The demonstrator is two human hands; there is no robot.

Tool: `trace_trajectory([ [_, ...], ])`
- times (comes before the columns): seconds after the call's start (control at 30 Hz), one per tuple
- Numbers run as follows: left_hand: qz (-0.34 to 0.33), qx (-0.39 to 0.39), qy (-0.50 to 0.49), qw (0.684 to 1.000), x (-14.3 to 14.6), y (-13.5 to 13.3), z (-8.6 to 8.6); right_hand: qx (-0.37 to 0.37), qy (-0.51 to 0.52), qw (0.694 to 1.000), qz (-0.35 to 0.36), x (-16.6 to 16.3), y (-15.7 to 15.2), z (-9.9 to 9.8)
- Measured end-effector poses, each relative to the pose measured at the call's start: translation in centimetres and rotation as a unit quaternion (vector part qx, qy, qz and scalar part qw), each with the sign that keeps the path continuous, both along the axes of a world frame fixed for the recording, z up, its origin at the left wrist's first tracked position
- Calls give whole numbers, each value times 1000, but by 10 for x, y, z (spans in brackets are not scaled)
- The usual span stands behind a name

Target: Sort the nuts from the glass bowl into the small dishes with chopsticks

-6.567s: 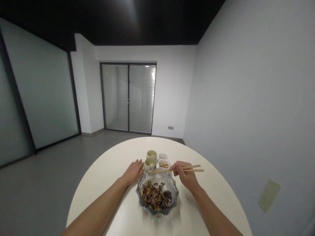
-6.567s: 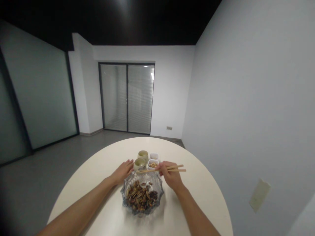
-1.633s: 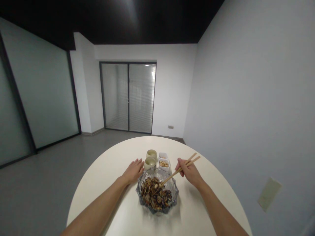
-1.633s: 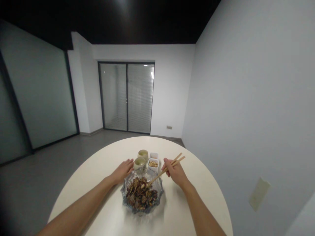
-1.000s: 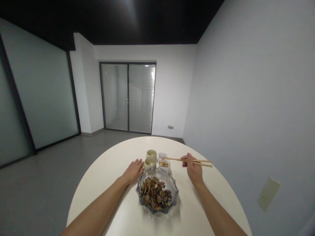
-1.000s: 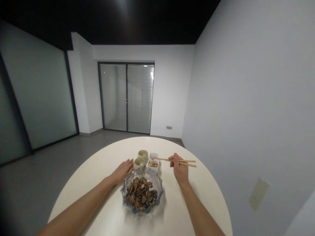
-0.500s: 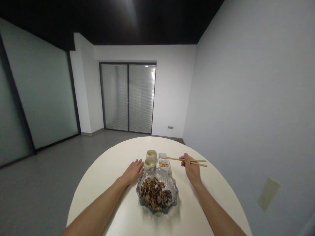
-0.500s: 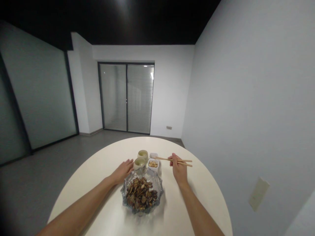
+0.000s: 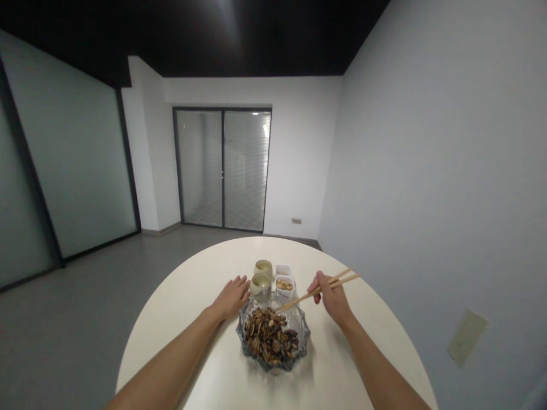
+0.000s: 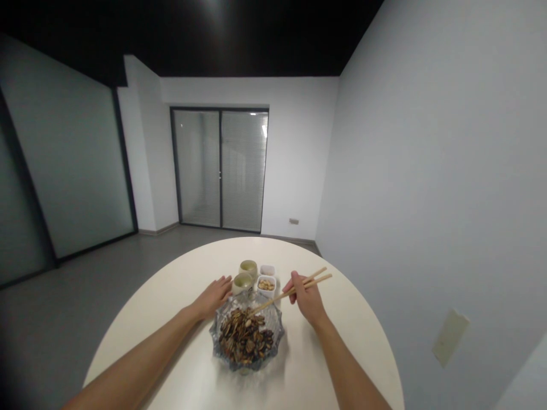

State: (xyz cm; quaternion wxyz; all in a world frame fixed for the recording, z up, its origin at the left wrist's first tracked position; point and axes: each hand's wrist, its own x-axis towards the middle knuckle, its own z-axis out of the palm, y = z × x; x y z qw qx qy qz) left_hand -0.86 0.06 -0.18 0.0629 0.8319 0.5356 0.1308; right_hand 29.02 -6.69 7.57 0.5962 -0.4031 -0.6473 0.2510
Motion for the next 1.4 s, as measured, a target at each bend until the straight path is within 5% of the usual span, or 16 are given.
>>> trace_trajectory([
  [0.37, 2, -9, 0, 1000, 2, 1, 2, -45, -60, 995, 61, -4, -1, -4],
  [0.87, -4, -2, -4, 1000, 0, 3, -2, -47, -58, 996, 51, -2, 0, -5],
  [1.4, -1, 2, -1, 1000, -2, 1, -2, 65, 62, 984, -156, 5, 10, -6],
])
